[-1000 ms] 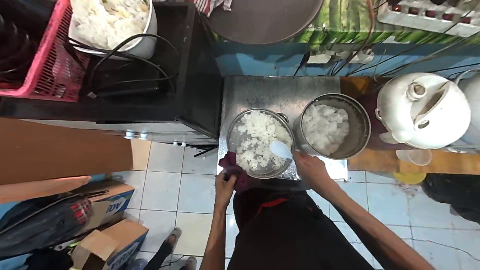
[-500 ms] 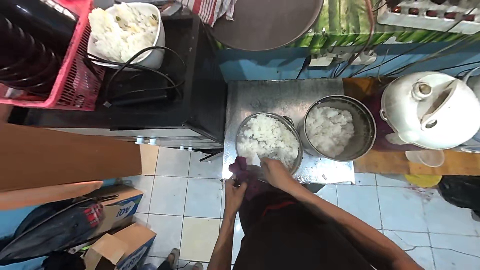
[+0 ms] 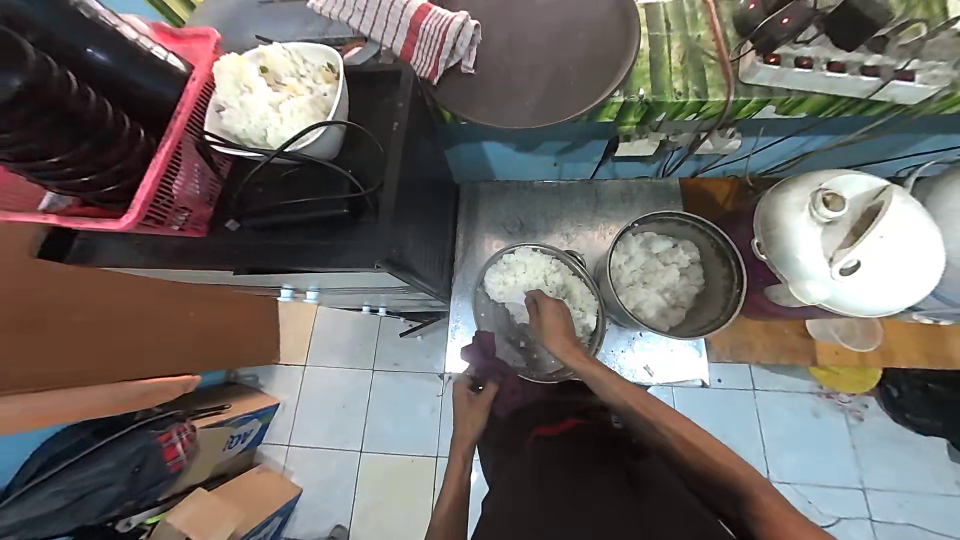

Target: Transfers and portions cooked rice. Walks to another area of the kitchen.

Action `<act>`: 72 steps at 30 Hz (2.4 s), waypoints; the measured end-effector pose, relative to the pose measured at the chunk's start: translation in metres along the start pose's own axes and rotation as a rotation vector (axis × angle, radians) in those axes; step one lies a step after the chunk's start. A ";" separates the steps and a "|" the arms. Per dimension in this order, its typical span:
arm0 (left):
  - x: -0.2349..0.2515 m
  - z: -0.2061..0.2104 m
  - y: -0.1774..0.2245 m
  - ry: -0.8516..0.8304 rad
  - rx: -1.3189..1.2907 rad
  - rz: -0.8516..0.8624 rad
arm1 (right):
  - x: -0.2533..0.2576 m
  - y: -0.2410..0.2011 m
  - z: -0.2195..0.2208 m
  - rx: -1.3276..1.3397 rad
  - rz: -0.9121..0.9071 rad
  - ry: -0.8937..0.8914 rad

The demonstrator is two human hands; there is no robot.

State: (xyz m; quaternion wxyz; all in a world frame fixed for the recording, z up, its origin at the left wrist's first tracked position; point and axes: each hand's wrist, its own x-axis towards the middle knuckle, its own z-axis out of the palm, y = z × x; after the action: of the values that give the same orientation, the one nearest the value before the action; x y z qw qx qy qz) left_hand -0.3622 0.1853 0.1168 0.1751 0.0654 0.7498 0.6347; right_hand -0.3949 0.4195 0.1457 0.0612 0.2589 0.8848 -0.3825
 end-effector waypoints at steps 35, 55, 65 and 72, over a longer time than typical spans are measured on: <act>0.025 -0.002 0.000 0.059 -0.277 -0.274 | -0.120 0.156 -0.219 -0.582 -0.071 0.448; 0.033 0.032 0.045 0.245 -0.622 -0.526 | -0.139 0.171 -0.215 -0.068 0.076 0.422; 0.017 0.020 0.041 0.182 0.026 -0.365 | -0.119 0.210 -0.244 -0.011 -0.047 0.328; -0.024 0.065 0.048 0.487 -0.305 -0.354 | -0.097 0.243 -0.271 0.033 -0.212 0.237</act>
State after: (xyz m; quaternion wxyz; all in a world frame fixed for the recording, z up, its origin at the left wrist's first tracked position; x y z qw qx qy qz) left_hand -0.3232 0.2464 0.1591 0.1061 -0.2466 0.6658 0.6961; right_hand -0.1648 0.7110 0.2080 -0.0884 0.2082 0.9019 -0.3679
